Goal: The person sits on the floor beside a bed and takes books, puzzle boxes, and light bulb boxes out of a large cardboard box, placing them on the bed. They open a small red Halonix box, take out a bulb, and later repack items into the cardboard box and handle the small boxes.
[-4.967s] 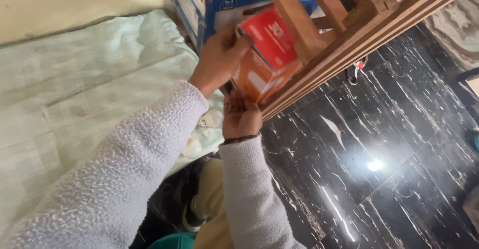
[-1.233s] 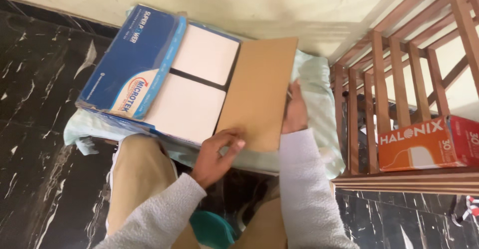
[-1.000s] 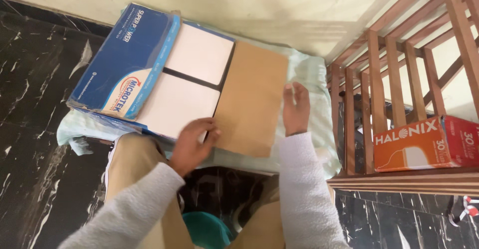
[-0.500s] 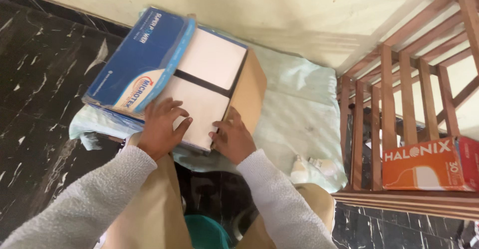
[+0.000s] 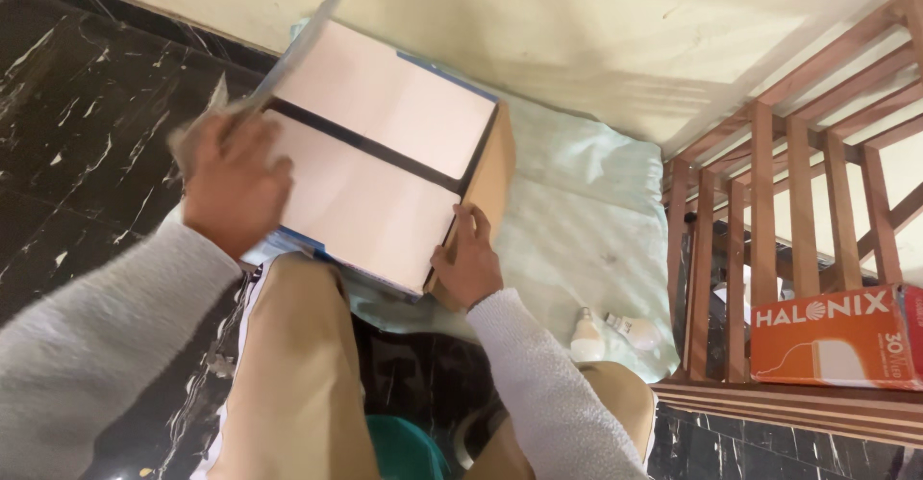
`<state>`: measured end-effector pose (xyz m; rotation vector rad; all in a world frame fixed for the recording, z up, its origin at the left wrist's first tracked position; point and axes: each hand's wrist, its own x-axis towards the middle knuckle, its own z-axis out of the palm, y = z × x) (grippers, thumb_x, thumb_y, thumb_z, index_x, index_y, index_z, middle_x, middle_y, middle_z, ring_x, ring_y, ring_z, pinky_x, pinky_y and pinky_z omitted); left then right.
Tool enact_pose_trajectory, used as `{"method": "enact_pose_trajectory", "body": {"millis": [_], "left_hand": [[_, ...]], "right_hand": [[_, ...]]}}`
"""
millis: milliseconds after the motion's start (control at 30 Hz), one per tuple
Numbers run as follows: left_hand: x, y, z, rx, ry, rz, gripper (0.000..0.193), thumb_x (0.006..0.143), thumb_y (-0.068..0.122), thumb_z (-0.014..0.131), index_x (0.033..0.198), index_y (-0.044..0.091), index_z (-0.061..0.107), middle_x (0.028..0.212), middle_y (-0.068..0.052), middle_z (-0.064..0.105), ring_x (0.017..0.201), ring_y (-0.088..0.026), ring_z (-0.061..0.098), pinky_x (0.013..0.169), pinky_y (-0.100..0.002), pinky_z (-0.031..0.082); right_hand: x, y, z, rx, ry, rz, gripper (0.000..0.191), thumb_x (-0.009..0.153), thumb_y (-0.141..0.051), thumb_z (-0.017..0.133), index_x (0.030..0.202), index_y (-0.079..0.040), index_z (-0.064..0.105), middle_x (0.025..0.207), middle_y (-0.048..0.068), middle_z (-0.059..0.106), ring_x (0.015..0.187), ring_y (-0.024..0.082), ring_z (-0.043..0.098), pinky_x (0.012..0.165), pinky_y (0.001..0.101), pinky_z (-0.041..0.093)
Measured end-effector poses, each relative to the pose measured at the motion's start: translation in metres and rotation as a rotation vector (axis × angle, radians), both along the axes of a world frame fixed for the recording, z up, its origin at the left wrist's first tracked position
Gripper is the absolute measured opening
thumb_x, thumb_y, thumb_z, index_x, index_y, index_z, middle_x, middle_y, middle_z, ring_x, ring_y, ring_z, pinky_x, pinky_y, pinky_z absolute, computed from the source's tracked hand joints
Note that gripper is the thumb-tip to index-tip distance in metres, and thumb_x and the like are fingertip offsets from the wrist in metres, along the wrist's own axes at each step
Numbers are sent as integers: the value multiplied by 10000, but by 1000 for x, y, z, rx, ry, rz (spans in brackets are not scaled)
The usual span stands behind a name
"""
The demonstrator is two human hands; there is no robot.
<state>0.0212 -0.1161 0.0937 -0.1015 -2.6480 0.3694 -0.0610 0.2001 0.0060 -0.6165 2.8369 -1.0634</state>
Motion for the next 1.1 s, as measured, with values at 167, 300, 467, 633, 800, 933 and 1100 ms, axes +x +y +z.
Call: {"method": "enact_pose_trajectory", "body": {"millis": [167, 300, 467, 633, 800, 933, 1100], "left_hand": [[-2, -49, 7, -66, 20, 261, 317, 973, 408, 636, 1031, 129, 775, 1470, -143, 616, 1477, -302, 486, 1202, -718, 112], [-17, -69, -25, 48, -146, 320, 473, 933, 505, 632, 1198, 122, 711, 1441, -150, 598, 1420, -347, 453, 1172, -703, 79], [-31, -65, -83, 503, -235, 442, 653, 914, 557, 640, 1357, 78, 614, 1461, -161, 580, 1442, -344, 419, 1165, -694, 157], [-38, -65, -94, 567, -185, 473, 706, 936, 602, 630, 1361, 40, 596, 1406, -196, 596, 1433, -376, 397, 1130, -701, 158], [-45, -73, -83, 798, -141, 560, 754, 922, 631, 657, 1370, 26, 600, 1273, -245, 663, 1225, -414, 585, 1128, -627, 294], [-41, -88, -75, 1249, -16, 453, 664, 989, 597, 607, 1253, -9, 666, 1119, -229, 726, 1055, -343, 682, 976, -460, 515], [-27, -101, -46, 1781, 146, 379, 793, 1085, 664, 305, 1220, -26, 672, 1112, -138, 734, 1031, -232, 703, 949, -380, 544]], "right_hand": [[-2, -4, -13, -54, -25, 12, 839, 809, -159, 693, 1548, -103, 299, 1587, 302, 265, 1256, 521, 536, 1015, 494, 517], [-3, -7, -17, -56, 4, 19, 846, 803, -126, 696, 1552, -103, 301, 1589, 330, 257, 1290, 528, 510, 1030, 489, 508], [-2, -9, -14, -17, -71, 11, 803, 797, -105, 673, 1529, -119, 345, 1612, 325, 255, 1201, 485, 599, 991, 466, 539], [-10, -8, -10, -7, -170, 2, 755, 785, -94, 657, 1489, -125, 387, 1641, 302, 234, 1118, 443, 666, 973, 445, 555], [-14, -3, -7, -37, 103, 46, 684, 903, -233, 704, 1495, -57, 410, 1538, 331, 400, 1214, 490, 592, 992, 483, 524], [-15, 3, 0, -94, -176, -139, 711, 959, -488, 594, 1510, -83, 395, 1261, 246, 683, 1162, 366, 693, 960, 439, 544], [-13, -1, 9, -457, -156, -117, 601, 1063, -502, 417, 1403, -37, 590, 1134, 260, 696, 941, 372, 694, 849, 460, 559]]}}
